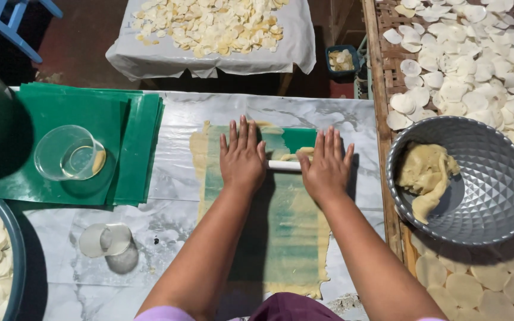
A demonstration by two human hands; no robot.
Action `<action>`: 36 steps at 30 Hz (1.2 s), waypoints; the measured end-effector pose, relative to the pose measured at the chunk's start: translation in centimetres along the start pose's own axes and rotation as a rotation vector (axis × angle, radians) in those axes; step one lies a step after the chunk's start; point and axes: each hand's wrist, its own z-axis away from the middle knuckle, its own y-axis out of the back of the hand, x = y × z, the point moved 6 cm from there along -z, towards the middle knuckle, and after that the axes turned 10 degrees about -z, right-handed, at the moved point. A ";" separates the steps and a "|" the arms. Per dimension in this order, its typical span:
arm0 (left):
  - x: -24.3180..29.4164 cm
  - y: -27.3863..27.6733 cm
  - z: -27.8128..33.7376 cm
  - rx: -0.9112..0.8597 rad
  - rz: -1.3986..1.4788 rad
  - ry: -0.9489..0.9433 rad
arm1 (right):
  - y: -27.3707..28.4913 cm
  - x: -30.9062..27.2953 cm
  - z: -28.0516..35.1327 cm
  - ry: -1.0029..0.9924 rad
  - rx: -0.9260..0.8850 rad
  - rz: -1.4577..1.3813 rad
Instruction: Rolling out a thin sheet of dough and cutting out circular pastry shapes.
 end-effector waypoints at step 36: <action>0.1 1.0 3.3 -0.010 -0.009 -0.092 | 2.7 -1.6 2.9 0.053 -0.060 -0.063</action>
